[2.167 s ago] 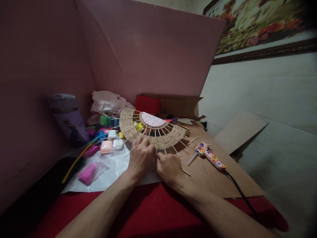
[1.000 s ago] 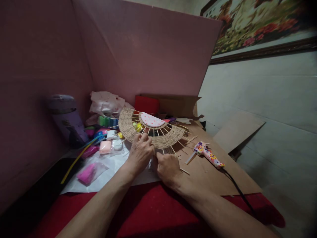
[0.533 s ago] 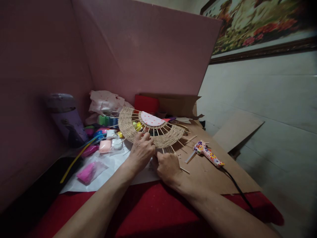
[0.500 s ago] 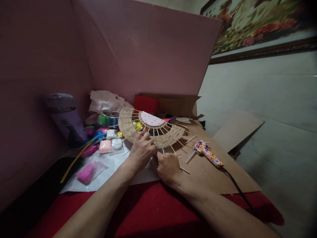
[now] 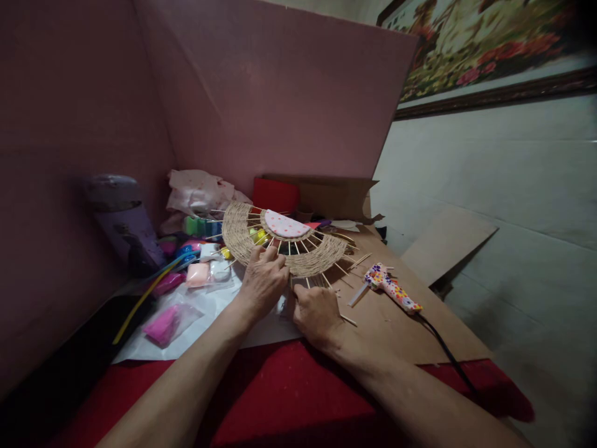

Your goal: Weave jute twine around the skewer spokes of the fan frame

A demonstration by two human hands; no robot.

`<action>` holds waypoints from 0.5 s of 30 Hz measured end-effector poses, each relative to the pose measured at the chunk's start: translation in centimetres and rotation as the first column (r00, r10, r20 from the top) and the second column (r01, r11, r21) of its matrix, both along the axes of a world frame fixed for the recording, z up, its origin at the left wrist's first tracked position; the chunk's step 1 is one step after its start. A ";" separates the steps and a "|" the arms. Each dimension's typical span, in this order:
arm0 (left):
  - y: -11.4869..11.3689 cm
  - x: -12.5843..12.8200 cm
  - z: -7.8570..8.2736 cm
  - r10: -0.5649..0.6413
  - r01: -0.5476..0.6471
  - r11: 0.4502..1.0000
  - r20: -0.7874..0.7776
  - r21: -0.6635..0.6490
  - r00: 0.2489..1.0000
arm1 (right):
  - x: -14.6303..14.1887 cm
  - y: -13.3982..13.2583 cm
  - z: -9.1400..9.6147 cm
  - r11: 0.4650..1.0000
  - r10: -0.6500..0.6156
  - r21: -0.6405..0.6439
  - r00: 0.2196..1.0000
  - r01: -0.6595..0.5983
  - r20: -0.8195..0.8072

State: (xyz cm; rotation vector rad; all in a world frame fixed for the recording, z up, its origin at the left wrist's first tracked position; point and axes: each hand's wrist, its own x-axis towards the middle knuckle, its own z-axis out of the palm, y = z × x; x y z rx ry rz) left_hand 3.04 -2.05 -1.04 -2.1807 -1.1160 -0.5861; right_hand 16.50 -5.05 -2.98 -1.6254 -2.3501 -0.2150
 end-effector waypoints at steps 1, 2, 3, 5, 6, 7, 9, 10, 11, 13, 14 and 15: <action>0.0 0.0 -0.1 0.003 -0.003 1.000 -0.002 0.003 1.000 | 0.0 0.0 0.0 1.000 0.004 0.005 1.000 -0.004 -0.002; 0.1 -0.1 -0.1 0.006 -0.006 1.000 -0.006 0.002 1.000 | 0.1 0.0 -0.1 1.000 0.005 0.011 1.000 -0.005 -0.005; 0.0 -0.1 -0.1 0.008 -0.008 1.000 -0.013 -0.003 1.000 | 0.1 0.0 -0.1 1.000 0.006 0.018 1.000 -0.006 -0.007; -0.1 0.0 0.1 0.013 -0.013 1.000 -0.029 -0.019 0.999 | 0.1 0.0 -0.1 1.000 0.007 0.028 1.000 -0.007 -0.008; -0.2 0.0 0.2 0.016 -0.017 1.000 -0.035 -0.025 0.999 | 0.1 0.0 0.0 0.999 0.005 0.032 1.000 -0.005 -0.005; -0.3 0.0 0.3 0.020 -0.021 0.999 -0.039 -0.027 0.999 | 0.1 -0.1 0.0 0.999 0.003 0.034 1.000 -0.003 -0.001; -0.5 0.1 0.4 0.020 -0.021 0.999 -0.043 -0.029 0.999 | 0.0 -0.1 0.1 0.999 -0.003 0.034 1.000 0.003 0.005; -0.5 0.1 0.5 0.017 -0.018 0.999 -0.043 -0.031 0.999 | 0.0 -0.1 0.2 1.000 -0.004 0.030 1.000 0.004 0.007; -0.5 0.1 0.5 0.014 -0.015 0.999 -0.041 -0.034 0.999 | 0.0 -0.1 0.2 1.000 -0.004 0.026 1.000 0.004 0.010; -0.4 0.1 0.3 0.010 -0.011 0.999 -0.025 -0.039 1.000 | 0.0 -0.1 0.2 1.000 -0.005 0.025 1.000 0.005 0.014; -0.3 0.1 0.2 0.012 -0.012 0.999 -0.011 -0.041 1.000 | 0.0 -0.1 0.2 1.000 -0.005 0.029 1.000 0.005 0.014; -0.2 0.1 0.1 0.016 -0.016 0.999 0.006 -0.041 1.000 | 0.0 -0.1 0.1 0.999 -0.008 0.036 1.000 0.007 0.011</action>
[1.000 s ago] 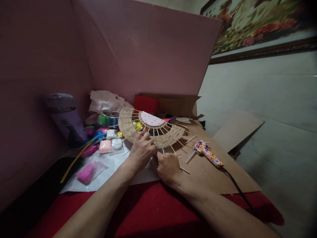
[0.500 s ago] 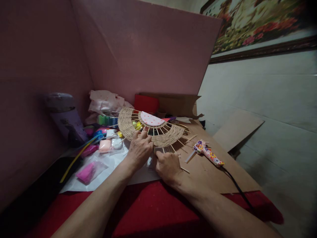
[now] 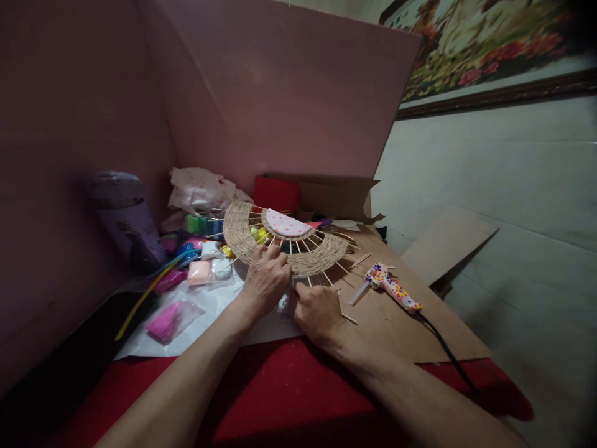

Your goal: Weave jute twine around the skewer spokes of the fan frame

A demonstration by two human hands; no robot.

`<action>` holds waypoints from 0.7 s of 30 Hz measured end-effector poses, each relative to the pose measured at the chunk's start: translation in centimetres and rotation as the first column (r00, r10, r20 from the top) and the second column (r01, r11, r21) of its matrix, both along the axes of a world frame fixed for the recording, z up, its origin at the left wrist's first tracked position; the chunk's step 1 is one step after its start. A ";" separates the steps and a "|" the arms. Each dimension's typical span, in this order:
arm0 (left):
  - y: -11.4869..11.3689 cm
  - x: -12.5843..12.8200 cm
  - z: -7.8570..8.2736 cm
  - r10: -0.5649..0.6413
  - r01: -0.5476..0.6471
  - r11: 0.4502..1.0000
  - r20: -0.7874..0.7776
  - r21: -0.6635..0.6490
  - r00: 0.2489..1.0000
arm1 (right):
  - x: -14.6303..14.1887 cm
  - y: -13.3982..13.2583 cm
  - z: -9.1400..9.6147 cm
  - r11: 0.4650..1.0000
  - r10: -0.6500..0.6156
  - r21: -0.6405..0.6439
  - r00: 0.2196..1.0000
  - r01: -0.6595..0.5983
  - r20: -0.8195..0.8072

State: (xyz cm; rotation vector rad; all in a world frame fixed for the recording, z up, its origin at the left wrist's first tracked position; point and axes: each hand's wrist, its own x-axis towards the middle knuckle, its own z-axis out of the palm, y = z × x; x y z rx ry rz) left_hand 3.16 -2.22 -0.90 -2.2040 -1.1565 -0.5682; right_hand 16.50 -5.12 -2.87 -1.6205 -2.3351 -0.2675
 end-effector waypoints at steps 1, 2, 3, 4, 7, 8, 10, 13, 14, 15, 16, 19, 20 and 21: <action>0.1 0.0 -0.1 0.004 -0.004 1.000 0.018 0.001 1.000 | 0.0 0.0 0.0 1.000 -0.004 0.009 1.000 0.004 -0.005; 0.2 0.0 -0.2 0.009 -0.009 1.000 0.036 0.000 0.999 | -0.1 -0.1 -0.1 1.000 -0.008 0.020 1.000 0.008 -0.010; 0.3 0.0 -0.4 0.013 -0.013 1.000 0.052 -0.002 0.999 | -0.1 -0.1 0.0 1.000 -0.007 0.030 1.000 0.008 -0.013; 0.3 0.0 -0.5 0.018 -0.018 1.000 0.066 -0.004 0.998 | 0.0 -0.3 0.1 0.999 -0.004 0.039 1.000 0.004 -0.011; 0.4 -0.1 -0.7 0.026 -0.025 1.000 0.084 -0.013 0.996 | 1.0 -0.6 0.9 0.998 0.008 0.061 1.000 -0.008 0.001; 0.4 -0.1 -0.7 0.025 -0.024 1.000 0.085 -0.015 0.996 | 1.7 -0.7 1.4 0.997 -0.002 0.071 1.000 0.002 -0.003; 0.4 -0.1 -0.8 0.022 -0.022 1.000 0.093 -0.011 0.995 | 3.8 -0.6 2.5 0.994 -0.052 0.099 0.999 0.053 -0.010; 0.4 -0.1 -0.8 0.020 -0.021 1.000 0.099 0.007 0.995 | 8.1 0.2 4.0 0.959 -0.252 0.136 0.968 0.249 0.009; 0.3 0.0 -0.8 0.019 -0.021 1.000 0.094 0.012 0.995 | 9.7 0.6 4.2 0.937 -0.324 0.144 0.946 0.318 0.026; 0.3 0.0 -0.8 0.019 -0.021 1.000 0.088 0.015 0.996 | 11.2 1.0 4.3 0.926 -0.365 0.126 0.929 0.355 0.061; 0.3 0.0 -0.8 0.019 -0.020 1.000 0.084 0.015 0.996 | 12.5 1.4 4.1 0.923 -0.384 0.069 0.915 0.378 0.123; 0.3 0.1 -0.7 0.015 -0.016 1.000 0.090 0.014 0.996 | 15.5 2.6 2.9 0.911 -0.331 -0.168 0.912 0.376 0.241; 0.3 0.1 -0.7 0.014 -0.015 1.000 0.096 0.014 0.995 | 16.1 2.9 2.3 0.902 -0.322 -0.212 0.913 0.377 0.250; 0.3 0.0 -0.8 0.012 -0.014 1.000 0.101 0.013 0.995 | 16.5 3.2 1.8 0.894 -0.329 -0.227 0.911 0.386 0.250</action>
